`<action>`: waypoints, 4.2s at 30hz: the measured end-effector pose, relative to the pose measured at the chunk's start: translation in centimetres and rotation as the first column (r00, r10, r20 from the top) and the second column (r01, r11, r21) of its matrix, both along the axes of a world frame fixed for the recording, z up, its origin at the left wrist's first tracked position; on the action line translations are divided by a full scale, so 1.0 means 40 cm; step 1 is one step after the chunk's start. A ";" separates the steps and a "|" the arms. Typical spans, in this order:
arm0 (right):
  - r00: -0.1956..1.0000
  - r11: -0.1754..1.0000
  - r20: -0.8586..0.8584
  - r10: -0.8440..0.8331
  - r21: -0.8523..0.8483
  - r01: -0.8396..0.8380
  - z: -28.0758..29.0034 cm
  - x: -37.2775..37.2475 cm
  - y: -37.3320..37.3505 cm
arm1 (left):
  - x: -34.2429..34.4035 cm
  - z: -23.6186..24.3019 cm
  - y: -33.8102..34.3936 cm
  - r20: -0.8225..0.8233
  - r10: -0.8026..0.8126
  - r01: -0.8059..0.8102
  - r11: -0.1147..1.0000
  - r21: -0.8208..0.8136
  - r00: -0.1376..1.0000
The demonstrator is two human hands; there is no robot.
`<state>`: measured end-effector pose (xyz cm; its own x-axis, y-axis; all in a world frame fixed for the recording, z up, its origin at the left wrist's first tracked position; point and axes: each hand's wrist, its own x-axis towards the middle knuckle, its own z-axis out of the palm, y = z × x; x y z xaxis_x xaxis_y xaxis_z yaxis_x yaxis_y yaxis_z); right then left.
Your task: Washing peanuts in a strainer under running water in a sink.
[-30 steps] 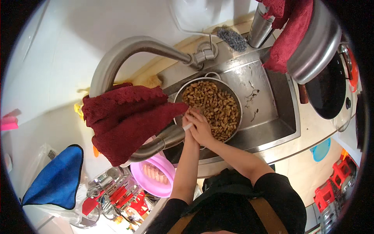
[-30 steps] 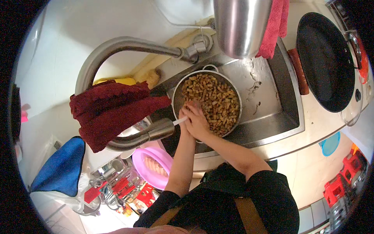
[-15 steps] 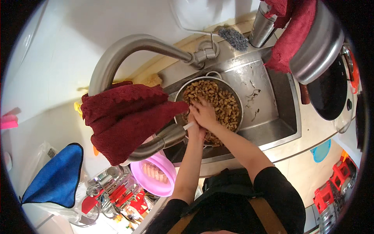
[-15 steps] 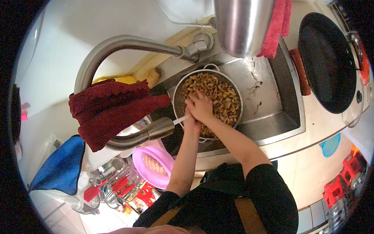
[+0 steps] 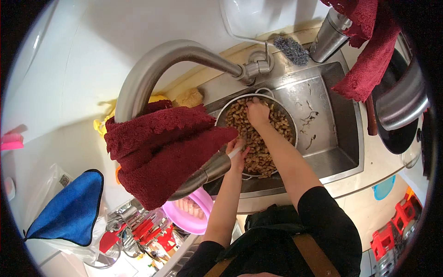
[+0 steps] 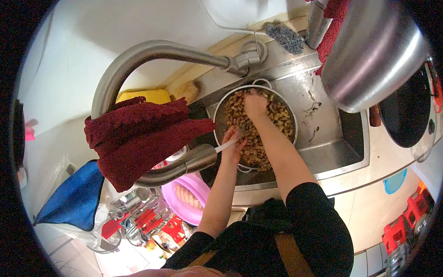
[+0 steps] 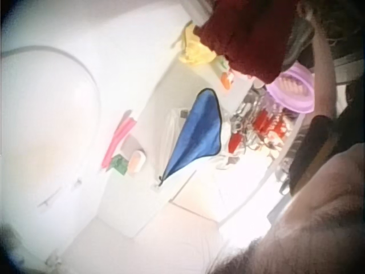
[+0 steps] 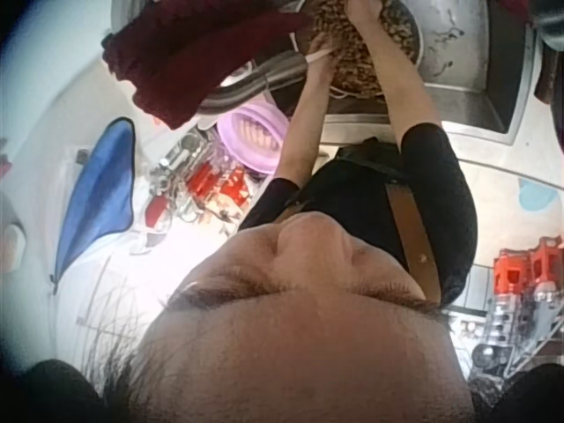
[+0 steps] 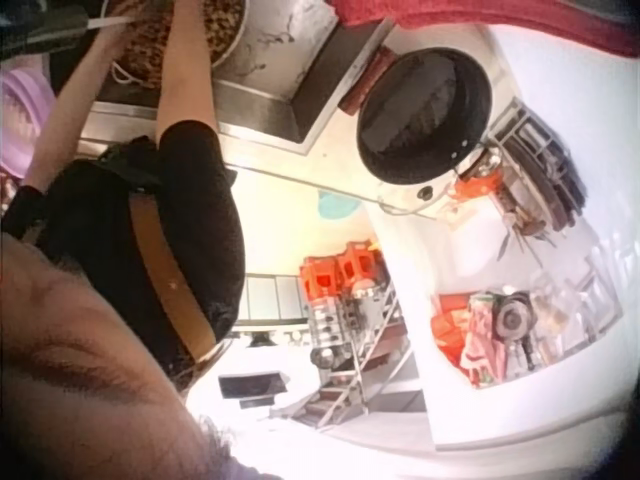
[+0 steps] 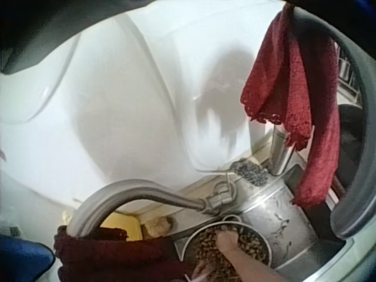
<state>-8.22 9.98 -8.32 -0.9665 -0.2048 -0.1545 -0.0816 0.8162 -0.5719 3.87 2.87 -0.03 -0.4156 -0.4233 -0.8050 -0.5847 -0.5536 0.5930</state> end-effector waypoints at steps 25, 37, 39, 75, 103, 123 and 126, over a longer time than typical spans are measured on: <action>0.476 0.064 0.802 0.362 -0.530 0.845 0.131 0.167 0.176 | -0.008 0.023 0.055 -0.323 -0.458 0.368 0.879 -0.302 0.828; 0.413 -0.060 0.844 0.342 -0.419 0.906 0.156 0.191 0.159 | 0.027 -0.004 0.054 -0.108 -0.586 0.439 0.704 -0.558 0.803; 0.407 0.003 0.841 0.357 -0.437 0.900 0.155 0.188 0.169 | 0.032 0.013 0.056 -0.072 -0.587 0.464 0.704 -0.538 0.807; 0.630 0.904 0.776 0.006 -0.274 0.328 0.149 0.272 0.396 | 0.155 -0.141 -0.016 0.095 -0.289 0.304 0.899 -0.313 0.952; 0.860 0.940 0.432 -0.271 -0.073 0.333 0.046 0.267 0.266 | 0.147 -0.029 0.112 0.249 0.178 -0.236 0.945 0.226 0.952; 0.761 0.650 0.649 0.012 -0.584 0.487 0.196 0.257 0.200 | 0.066 0.067 0.042 -0.023 0.284 -0.276 0.945 0.179 0.959; 0.969 0.977 0.208 -0.136 -0.136 0.166 0.140 0.188 0.227 | 0.070 0.023 0.006 0.101 0.222 -0.230 0.971 0.072 0.970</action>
